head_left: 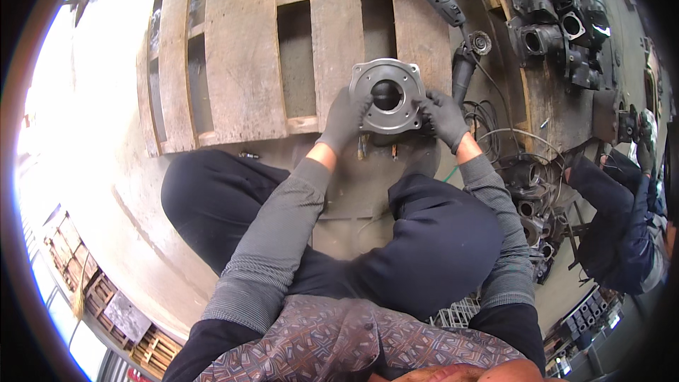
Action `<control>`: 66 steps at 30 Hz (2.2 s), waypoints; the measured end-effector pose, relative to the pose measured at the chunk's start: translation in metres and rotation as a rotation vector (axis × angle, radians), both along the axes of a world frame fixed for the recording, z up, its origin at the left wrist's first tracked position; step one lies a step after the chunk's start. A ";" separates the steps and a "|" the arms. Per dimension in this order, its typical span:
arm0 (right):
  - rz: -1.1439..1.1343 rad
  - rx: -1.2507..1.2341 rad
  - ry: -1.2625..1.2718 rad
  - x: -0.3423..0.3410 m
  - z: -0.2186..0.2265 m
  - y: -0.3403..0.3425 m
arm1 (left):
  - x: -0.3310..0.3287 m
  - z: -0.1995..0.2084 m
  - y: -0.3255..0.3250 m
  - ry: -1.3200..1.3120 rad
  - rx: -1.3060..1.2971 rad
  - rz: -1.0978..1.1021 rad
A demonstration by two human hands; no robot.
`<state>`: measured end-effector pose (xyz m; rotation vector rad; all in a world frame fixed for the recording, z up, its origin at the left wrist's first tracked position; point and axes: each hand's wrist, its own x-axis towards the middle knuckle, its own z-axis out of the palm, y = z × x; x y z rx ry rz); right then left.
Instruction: The person sits on the floor and uses a handheld rotary tool to grind the interior surfaces of several metal engine parts. They handle each part one at a time, rotating it to access different areas, and place finished pieces on a nearby wooden pallet.
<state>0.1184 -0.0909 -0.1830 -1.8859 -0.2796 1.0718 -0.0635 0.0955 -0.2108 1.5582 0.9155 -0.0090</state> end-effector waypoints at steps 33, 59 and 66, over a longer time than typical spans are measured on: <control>0.467 0.116 -1.516 -0.011 0.292 0.021 | 0.086 0.177 -0.012 -0.945 -1.131 0.413; -0.301 0.558 -0.598 -0.063 0.246 0.036 | 0.061 0.181 -0.072 -0.898 -1.530 0.574; -0.261 0.470 -0.619 -0.063 0.212 0.049 | 0.070 0.167 -0.081 -0.848 -1.631 0.718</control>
